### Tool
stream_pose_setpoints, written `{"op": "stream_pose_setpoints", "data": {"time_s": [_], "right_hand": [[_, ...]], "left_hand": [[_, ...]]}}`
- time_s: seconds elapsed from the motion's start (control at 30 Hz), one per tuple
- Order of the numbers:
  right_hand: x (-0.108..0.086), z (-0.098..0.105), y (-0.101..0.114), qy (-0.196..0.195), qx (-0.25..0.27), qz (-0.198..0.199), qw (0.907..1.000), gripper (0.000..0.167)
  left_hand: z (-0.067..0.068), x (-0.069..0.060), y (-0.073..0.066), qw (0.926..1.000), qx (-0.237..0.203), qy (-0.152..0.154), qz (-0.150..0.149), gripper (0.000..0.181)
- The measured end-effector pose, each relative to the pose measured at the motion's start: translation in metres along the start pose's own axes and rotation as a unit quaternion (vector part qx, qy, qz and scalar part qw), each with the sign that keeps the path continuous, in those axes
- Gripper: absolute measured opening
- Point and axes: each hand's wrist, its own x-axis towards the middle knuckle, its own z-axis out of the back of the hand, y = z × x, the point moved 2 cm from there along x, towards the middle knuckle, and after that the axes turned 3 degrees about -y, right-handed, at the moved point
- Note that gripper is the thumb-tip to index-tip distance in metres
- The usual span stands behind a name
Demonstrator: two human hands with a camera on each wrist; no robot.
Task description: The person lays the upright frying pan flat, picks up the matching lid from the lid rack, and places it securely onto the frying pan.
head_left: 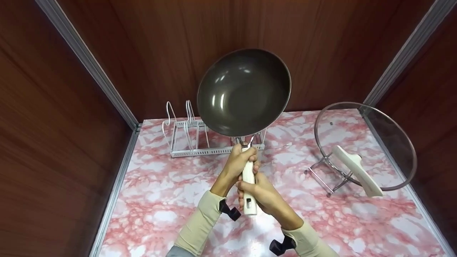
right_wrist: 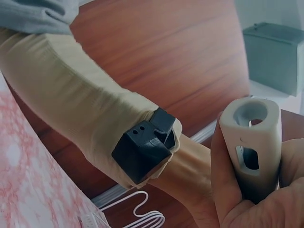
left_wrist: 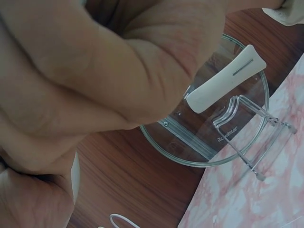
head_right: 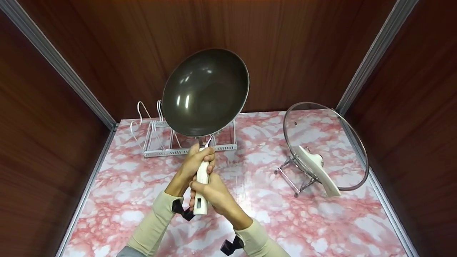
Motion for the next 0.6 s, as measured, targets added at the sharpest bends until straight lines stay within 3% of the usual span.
{"op": "stream_pose_setpoints", "data": {"time_s": [0.3, 0.6], "right_hand": [[0.0001, -0.0037, -0.0021, 0.016, 0.01, -0.002, 0.9998, 0.013], [-0.0001, -0.0076, -0.0043, 0.058, 0.038, -0.004, 0.9976, 0.015]], "left_hand": [[0.0035, -0.0028, -0.0009, 0.9999, -0.001, -0.007, 0.013, 0.017], [0.0086, -0.0057, -0.0033, 0.9996, 0.025, -0.005, 0.015, 0.017]]}}
